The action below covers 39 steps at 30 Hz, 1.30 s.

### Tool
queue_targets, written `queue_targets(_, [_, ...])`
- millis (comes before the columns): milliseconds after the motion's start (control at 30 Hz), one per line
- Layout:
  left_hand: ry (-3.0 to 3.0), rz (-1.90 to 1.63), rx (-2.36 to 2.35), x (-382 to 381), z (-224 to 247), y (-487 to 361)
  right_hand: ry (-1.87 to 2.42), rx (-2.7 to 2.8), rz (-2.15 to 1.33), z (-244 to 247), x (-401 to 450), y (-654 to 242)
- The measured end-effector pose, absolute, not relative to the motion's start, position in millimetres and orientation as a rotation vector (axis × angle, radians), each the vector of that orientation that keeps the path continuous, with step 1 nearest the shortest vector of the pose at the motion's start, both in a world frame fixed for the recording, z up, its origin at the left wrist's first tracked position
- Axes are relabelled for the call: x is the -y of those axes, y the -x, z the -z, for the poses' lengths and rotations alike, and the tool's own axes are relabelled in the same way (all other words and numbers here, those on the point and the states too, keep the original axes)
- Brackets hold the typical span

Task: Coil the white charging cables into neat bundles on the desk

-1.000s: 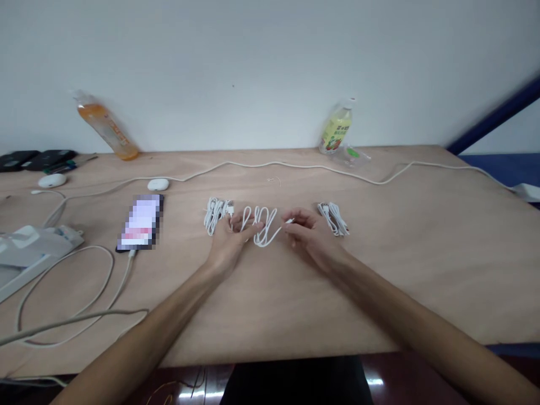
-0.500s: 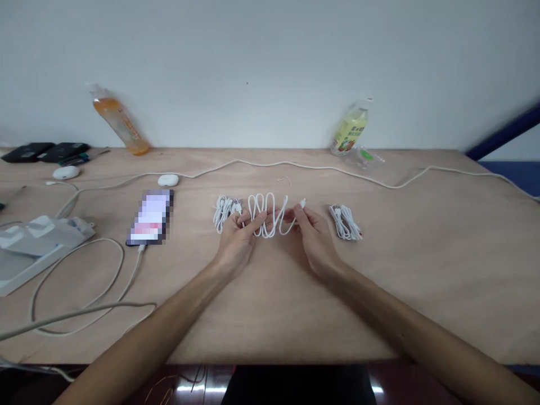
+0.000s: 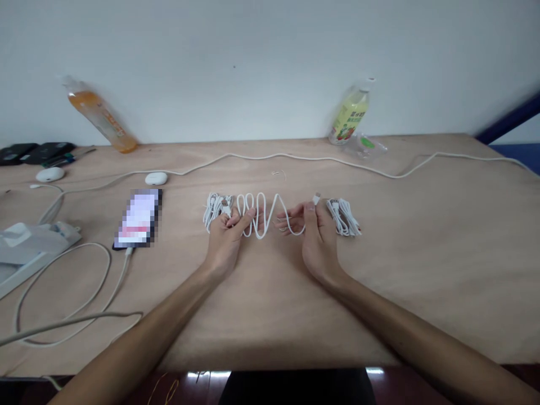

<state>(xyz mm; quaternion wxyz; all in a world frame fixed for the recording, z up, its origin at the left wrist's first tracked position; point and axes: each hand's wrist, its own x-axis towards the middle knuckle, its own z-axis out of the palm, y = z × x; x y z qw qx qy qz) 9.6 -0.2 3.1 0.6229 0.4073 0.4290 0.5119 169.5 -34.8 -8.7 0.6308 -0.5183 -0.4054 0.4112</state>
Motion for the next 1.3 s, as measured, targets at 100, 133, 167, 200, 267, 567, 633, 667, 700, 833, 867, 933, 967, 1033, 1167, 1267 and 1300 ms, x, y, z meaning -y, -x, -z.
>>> queue_targets(100, [-0.915,-1.162,-0.962,0.9,-3.6,-10.0,1.197,0.961,-0.889,7.0,36.3,-170.6])
queue_targets(133, [-0.906,-1.162,-0.954,1.1,-3.7,-10.1,1.207,0.984,-0.884,7.0,37.0,-170.7])
queue_targets(167, [-0.896,-1.166,-0.951,1.3,-3.7,-10.1,1.221,1.019,-0.885,7.2,37.9,-170.8])
queue_targets(200, [-0.887,-1.172,-0.953,1.3,-3.6,-10.1,1.239,1.063,-0.889,7.6,38.9,-170.9])
queue_targets(267, [-0.868,-1.188,-0.968,1.2,-3.0,-10.0,1.280,1.169,-0.887,8.9,41.0,-171.1])
queue_targets(567, [-0.863,-1.156,-0.991,0.3,1.5,-8.2,1.366,1.323,-0.833,13.6,40.4,-176.0])
queue_targets(633, [-0.883,-1.154,-1.018,-0.4,2.2,-7.8,1.358,1.318,-0.867,13.7,39.0,-176.7])
queue_targets(667, [-0.888,-1.149,-1.028,-0.8,2.3,-7.7,1.361,1.318,-0.869,13.5,38.6,-177.0])
queue_targets(700, [-0.889,-1.142,-1.034,-1.0,2.2,-7.7,1.367,1.321,-0.861,13.3,38.2,-177.2])
queue_targets(833, [-0.882,-1.126,-1.017,-1.1,0.8,-8.3,1.388,1.326,-0.773,12.7,37.6,-178.2])
queue_targets(867, [-0.880,-1.127,-1.013,-0.9,0.5,-8.5,1.393,1.323,-0.758,12.6,37.4,-178.6])
queue_targets(933, [-0.870,-1.131,-1.002,-0.6,0.1,-8.5,1.405,1.313,-0.743,12.5,37.1,-179.2])
queue_targets(967, [-0.866,-1.132,-0.997,-0.4,0.0,-8.5,1.410,1.309,-0.741,12.4,36.9,-179.4])
queue_targets(1033, [-0.866,-1.131,-0.992,-0.2,-0.4,-8.3,1.415,1.295,-0.742,12.1,36.7,-179.2])
queue_targets(1167, [-0.867,-1.114,-0.972,0.5,-3.0,-9.0,1.379,1.184,-0.766,11.8,36.1,-177.0])
queue_targets(1267, [-0.854,-1.076,-0.924,1.2,-6.8,-11.1,1.302,1.085,-0.812,11.0,34.8,-175.5])
queue_targets(1300, [-0.853,-1.053,-0.904,1.4,-8.0,-11.9,1.275,1.060,-0.847,10.5,34.3,-175.4])
